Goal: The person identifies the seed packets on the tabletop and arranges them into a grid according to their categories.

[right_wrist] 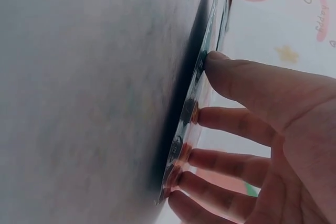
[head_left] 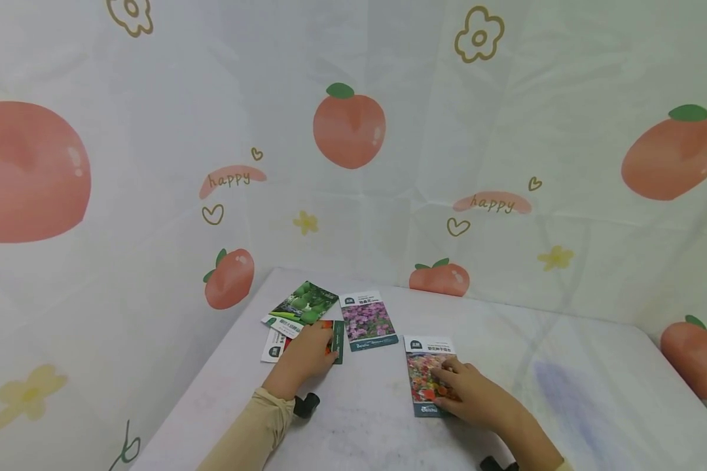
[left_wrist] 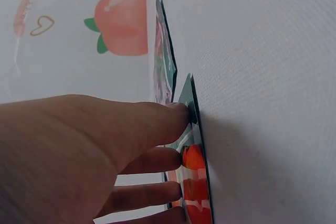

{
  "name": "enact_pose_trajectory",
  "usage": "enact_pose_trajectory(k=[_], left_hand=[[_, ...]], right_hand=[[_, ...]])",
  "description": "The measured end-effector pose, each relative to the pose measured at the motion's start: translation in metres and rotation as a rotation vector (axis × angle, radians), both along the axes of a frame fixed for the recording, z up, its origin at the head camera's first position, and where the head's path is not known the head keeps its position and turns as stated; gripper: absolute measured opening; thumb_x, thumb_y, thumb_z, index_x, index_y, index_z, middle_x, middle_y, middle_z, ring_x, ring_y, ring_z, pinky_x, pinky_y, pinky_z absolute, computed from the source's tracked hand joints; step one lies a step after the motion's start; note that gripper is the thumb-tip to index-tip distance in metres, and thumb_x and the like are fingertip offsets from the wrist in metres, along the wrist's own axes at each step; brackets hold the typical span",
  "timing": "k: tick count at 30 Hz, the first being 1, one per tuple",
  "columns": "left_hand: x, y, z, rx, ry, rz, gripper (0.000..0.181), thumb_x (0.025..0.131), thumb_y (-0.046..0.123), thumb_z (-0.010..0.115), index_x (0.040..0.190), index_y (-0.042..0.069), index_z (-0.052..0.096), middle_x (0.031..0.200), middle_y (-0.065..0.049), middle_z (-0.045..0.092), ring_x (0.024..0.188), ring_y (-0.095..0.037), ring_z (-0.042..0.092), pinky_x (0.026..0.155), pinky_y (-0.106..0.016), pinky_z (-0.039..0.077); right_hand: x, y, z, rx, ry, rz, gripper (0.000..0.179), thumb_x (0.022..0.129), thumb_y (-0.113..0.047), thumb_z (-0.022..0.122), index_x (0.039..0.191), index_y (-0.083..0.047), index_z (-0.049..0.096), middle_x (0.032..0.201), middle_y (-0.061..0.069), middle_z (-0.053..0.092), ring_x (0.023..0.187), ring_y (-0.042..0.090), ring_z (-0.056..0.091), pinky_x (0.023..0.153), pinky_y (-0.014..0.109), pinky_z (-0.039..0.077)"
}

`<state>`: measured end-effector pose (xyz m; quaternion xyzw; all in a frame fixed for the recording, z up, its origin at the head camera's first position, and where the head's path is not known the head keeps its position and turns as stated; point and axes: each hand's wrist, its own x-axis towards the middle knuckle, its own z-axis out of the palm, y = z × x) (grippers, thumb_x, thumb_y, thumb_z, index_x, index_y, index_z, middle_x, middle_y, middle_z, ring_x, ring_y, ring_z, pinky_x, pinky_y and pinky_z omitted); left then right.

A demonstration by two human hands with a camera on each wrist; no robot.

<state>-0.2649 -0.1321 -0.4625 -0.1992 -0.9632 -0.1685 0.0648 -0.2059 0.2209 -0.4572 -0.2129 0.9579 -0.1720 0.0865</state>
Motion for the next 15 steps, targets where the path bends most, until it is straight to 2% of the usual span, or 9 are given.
enact_pose_trajectory(k=[5, 9, 15], left_hand=[[-0.002, -0.001, -0.003, 0.012, 0.045, -0.026, 0.028, 0.089, 0.014, 0.085, 0.077, 0.010, 0.060, 0.076, -0.005, 0.057, 0.072, -0.021, 0.052, 0.071, -0.043, 0.044], [-0.001, -0.002, -0.002, 0.023, 0.050, -0.034, 0.028, 0.089, 0.013, 0.085, 0.077, 0.010, 0.059, 0.077, -0.005, 0.056, 0.073, -0.021, 0.051, 0.070, -0.043, 0.043], [-0.002, -0.004, -0.003, 0.025, 0.049, -0.042, 0.030, 0.088, 0.012, 0.085, 0.076, 0.009, 0.058, 0.076, -0.003, 0.054, 0.073, -0.019, 0.049, 0.070, -0.041, 0.043]], right_hand=[[0.005, 0.007, 0.001, -0.009, 0.004, -0.006, 0.055, 0.096, -0.039, 0.078, 0.143, -0.011, 0.066, 0.138, 0.015, 0.060, 0.121, 0.039, 0.059, 0.101, 0.062, 0.051], [0.009, 0.012, 0.002, -0.003, 0.010, 0.014, 0.054, 0.096, -0.038, 0.078, 0.142, -0.011, 0.067, 0.137, 0.013, 0.060, 0.117, 0.037, 0.060, 0.098, 0.061, 0.053], [0.012, 0.020, 0.004, -0.025, -0.048, 0.006, 0.055, 0.097, -0.036, 0.078, 0.144, -0.011, 0.064, 0.141, 0.016, 0.057, 0.122, 0.041, 0.058, 0.099, 0.064, 0.051]])
